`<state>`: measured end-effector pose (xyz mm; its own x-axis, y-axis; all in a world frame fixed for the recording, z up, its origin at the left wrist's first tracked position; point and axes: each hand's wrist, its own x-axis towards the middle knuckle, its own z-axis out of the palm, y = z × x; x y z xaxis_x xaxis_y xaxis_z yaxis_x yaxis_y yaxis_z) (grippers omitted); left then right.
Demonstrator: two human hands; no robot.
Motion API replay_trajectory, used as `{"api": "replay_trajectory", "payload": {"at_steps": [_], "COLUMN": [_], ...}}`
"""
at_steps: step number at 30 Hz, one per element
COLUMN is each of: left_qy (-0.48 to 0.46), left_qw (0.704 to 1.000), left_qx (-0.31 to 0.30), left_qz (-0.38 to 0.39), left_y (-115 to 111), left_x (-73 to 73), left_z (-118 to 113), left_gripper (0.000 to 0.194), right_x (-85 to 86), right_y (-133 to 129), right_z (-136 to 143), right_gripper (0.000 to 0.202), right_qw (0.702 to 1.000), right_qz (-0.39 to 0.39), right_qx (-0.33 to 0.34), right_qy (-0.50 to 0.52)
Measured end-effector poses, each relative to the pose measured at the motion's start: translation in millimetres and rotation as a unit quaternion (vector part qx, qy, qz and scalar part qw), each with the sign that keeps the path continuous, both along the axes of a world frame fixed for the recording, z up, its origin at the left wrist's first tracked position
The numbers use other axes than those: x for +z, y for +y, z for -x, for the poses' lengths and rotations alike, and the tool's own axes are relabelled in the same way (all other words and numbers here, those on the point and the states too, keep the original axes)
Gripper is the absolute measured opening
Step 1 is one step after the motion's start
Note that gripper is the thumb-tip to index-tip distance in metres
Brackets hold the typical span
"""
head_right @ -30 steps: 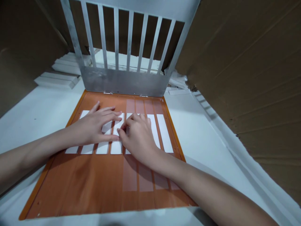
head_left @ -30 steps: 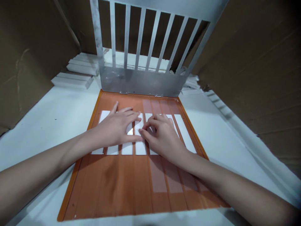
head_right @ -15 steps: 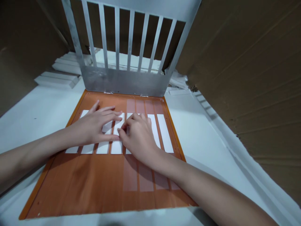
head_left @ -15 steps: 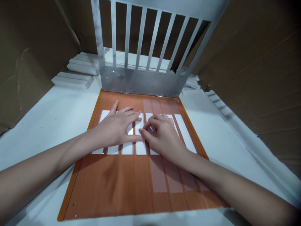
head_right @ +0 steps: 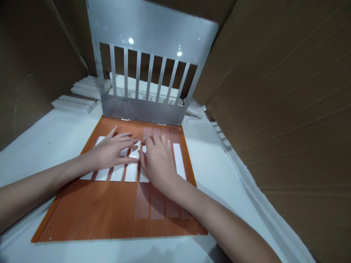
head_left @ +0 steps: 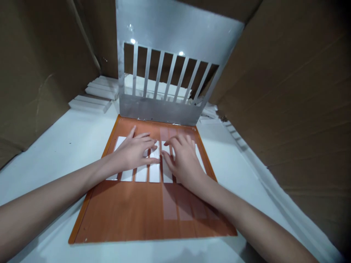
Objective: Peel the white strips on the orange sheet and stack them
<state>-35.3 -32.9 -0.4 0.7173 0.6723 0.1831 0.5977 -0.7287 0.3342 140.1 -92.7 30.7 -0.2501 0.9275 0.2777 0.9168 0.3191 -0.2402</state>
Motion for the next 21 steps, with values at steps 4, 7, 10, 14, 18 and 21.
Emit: {"api": "replay_trajectory", "payload": {"at_steps": [4, 7, 10, 14, 18, 21], "left_qy": [-0.008, -0.005, 0.007, 0.026, 0.046, 0.056], "left_qw": [1.000, 0.998, 0.997, 0.994, 0.991, 0.989], "left_qx": [0.007, 0.023, 0.000, -0.025, 0.018, 0.052], "left_qz": [-0.025, -0.052, -0.073, -0.101, -0.125, -0.128], "left_y": [-2.8, -5.0, -6.5, -4.0, 4.0, 8.8], "left_x": [-0.6, 0.5, 3.6, 4.4, -0.3, -0.2], "left_z": [-3.2, -4.0, -3.5, -3.2, -7.4, -12.7], "left_gripper": [0.028, 0.027, 0.031, 0.042, 0.044, 0.041], "right_x": [4.4, -9.4, -20.7, -21.4, -17.3, -15.5], "right_y": [-34.2, -49.9, -52.4, -51.0, -51.4, -50.5], "right_z": [6.9, 10.8, 10.5, 9.0, 8.5, 7.9], "right_gripper": [0.022, 0.025, 0.026, 0.022, 0.023, 0.024], "right_qw": [0.985, 0.976, 0.975, 0.972, 0.967, 0.966], "right_qz": [0.023, 0.034, 0.003, -0.001, 0.002, 0.015], "right_qx": [0.168, 0.211, 0.219, 0.224, 0.233, 0.237], "right_qy": [-0.024, -0.030, -0.032, -0.066, -0.100, -0.101]}}
